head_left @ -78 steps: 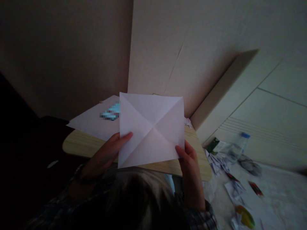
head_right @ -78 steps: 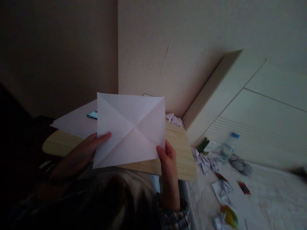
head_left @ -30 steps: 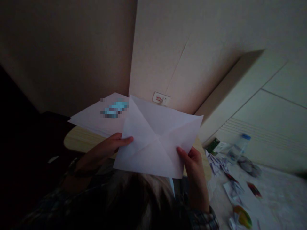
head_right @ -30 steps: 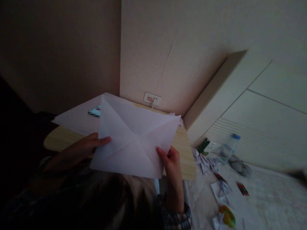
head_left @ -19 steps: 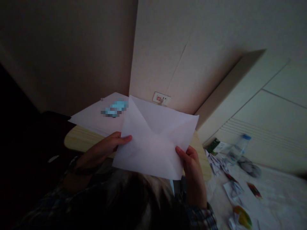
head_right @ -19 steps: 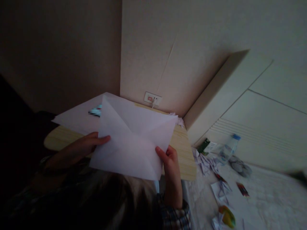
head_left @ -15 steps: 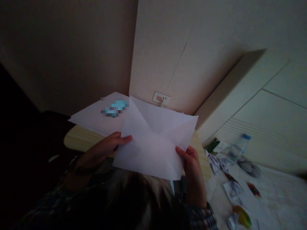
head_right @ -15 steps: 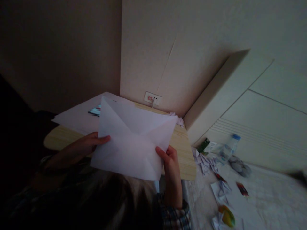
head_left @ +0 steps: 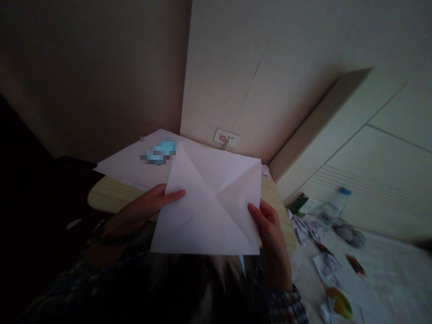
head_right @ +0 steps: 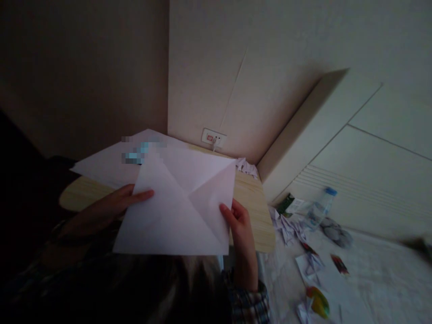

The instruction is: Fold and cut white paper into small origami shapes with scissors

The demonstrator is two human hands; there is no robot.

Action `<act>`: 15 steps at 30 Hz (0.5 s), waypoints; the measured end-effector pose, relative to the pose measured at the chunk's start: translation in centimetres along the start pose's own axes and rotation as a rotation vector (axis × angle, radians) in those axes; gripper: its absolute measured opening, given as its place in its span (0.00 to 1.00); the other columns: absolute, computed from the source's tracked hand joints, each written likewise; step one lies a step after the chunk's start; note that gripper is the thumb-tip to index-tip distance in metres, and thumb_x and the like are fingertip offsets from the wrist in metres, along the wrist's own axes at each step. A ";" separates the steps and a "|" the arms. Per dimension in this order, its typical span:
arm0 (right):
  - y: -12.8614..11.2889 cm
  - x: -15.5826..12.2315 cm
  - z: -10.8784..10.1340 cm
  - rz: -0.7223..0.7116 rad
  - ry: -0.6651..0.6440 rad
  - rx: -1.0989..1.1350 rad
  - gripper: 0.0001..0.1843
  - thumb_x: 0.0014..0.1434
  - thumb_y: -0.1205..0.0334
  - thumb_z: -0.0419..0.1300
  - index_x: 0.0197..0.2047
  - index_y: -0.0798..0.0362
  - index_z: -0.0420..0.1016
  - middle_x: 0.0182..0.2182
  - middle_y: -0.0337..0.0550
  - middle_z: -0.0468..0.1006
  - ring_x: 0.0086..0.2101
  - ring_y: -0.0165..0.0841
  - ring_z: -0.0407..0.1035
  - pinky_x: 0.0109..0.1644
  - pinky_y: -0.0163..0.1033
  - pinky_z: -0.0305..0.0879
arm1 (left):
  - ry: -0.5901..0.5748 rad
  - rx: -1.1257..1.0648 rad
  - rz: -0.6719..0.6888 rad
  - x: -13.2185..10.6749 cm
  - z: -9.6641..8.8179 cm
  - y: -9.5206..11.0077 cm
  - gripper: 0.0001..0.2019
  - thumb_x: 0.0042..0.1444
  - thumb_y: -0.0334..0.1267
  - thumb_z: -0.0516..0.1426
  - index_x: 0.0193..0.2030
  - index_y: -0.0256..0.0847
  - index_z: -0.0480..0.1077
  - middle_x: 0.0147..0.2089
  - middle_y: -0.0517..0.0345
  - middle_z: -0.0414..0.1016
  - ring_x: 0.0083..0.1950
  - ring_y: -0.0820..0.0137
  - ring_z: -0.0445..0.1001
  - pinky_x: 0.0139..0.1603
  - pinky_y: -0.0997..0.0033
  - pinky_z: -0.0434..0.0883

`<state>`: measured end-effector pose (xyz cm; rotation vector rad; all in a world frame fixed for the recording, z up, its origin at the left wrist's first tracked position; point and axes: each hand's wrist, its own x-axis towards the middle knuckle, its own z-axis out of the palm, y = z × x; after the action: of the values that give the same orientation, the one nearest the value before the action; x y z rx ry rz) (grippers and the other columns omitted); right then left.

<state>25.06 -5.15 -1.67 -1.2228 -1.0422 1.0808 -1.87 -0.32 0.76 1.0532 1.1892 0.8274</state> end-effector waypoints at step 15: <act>-0.5 0.8 0.6 0.003 0.106 0.104 0.15 0.44 0.56 0.68 0.37 0.51 0.81 0.30 0.41 0.83 0.30 0.39 0.75 0.33 0.39 0.68 | -0.001 0.104 0.281 -0.4 -0.7 0.5 0.07 0.38 0.42 0.66 0.26 0.44 0.78 0.32 0.59 0.82 0.45 0.56 0.77 0.49 0.64 0.73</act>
<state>24.69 -4.23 -1.16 -1.1856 -0.8931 1.0484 -2.68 -0.41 1.30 1.3264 1.1078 0.9894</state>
